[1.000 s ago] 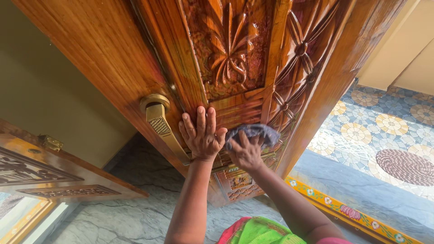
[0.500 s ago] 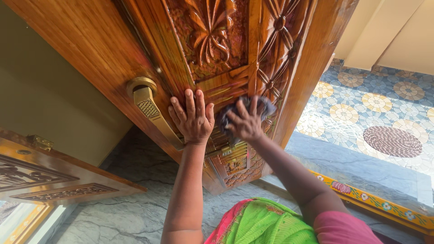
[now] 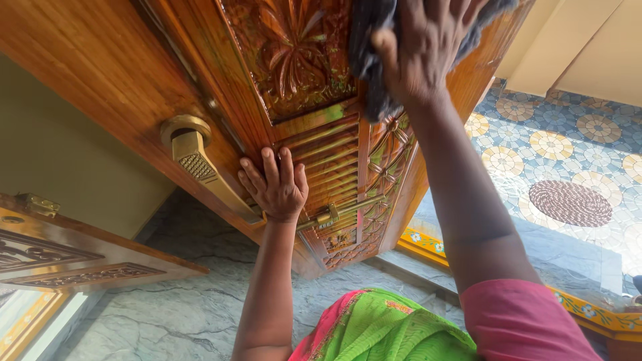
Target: The person wipes a wooden door with a dark cloth, focusing on the carved panels and the handle area. They systematically clean the surface, moving the cloth over the intricate details and the flat sections of the door.
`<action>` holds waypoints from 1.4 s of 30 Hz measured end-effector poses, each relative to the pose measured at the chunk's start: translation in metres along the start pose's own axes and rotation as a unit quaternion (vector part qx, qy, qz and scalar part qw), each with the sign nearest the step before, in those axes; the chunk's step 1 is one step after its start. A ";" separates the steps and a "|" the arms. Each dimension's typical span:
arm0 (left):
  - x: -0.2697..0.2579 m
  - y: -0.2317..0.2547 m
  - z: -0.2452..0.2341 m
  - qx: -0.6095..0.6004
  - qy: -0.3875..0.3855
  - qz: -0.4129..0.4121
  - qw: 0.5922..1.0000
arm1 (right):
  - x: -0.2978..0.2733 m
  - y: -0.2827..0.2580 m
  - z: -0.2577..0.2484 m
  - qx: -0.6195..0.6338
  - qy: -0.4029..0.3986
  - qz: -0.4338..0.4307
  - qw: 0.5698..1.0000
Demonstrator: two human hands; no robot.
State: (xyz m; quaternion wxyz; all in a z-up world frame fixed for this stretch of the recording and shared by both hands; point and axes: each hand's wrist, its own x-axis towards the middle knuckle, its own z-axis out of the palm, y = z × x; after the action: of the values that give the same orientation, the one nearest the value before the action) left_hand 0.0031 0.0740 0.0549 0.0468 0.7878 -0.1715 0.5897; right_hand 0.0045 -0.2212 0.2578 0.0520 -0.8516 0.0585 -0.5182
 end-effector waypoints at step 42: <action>-0.003 -0.002 -0.006 -0.060 -0.005 -0.007 0.998 | 0.008 -0.104 -0.038 -0.024 -0.142 -0.034 0.989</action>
State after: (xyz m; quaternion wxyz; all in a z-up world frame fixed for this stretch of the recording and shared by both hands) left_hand -0.0027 0.0781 0.0539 0.0972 0.7879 -0.2016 0.5737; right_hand -0.0210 -0.1206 0.2974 0.0217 -0.9190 0.0344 -0.3922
